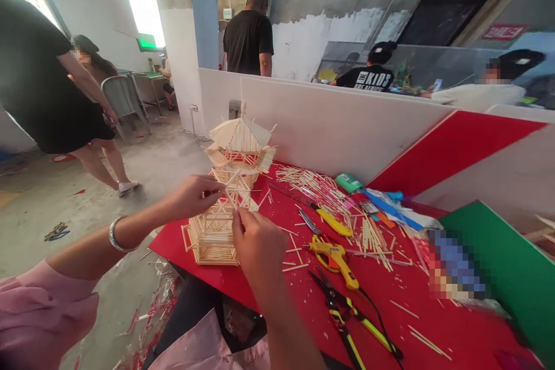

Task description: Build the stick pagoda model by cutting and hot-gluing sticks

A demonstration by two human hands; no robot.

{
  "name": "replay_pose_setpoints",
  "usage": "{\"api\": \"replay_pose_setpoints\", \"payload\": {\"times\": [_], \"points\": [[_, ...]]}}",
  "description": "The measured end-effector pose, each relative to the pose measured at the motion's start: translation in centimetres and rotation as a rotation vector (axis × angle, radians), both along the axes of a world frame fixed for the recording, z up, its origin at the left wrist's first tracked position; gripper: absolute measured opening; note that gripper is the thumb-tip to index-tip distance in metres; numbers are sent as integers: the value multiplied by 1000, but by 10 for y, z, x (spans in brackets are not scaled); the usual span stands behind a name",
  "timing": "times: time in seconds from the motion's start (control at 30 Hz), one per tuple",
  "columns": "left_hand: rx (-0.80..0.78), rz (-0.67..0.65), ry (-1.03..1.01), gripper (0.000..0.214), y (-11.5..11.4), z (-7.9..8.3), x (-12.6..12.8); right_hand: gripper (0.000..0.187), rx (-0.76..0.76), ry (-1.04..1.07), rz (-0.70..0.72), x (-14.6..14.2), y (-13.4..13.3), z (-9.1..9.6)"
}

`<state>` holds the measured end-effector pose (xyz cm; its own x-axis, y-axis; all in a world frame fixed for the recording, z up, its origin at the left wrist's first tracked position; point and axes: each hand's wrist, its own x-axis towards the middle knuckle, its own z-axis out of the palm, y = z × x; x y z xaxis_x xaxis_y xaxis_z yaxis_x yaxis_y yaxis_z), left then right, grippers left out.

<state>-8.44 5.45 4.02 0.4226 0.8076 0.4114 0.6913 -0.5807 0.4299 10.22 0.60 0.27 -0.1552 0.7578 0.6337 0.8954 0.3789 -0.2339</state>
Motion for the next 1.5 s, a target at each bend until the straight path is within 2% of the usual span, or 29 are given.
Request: {"api": "replay_pose_setpoints", "payload": {"times": [0.13,0.3,0.47,0.67,0.93,1.5], "points": [[-65,-60,-18,27,9,-3,-11,26,-19,23,-11,-3,-2,1],[-118,14,-105,34,14,-9,-15,30,-26,25,-11,-4,-1,1],[-120,-15,-117,31,14,-6,-13,34,-37,-24,-20,-3,-2,3],[-45,-122,-48,32,15,-2,-13,32,-53,-22,-25,-2,-2,6],[97,-144,76,29,10,1,-8,28,-83,-23,-5,-3,-3,7],[90,-125,158,31,5,2,-8,28,-143,6,39,3,0,5]]}}
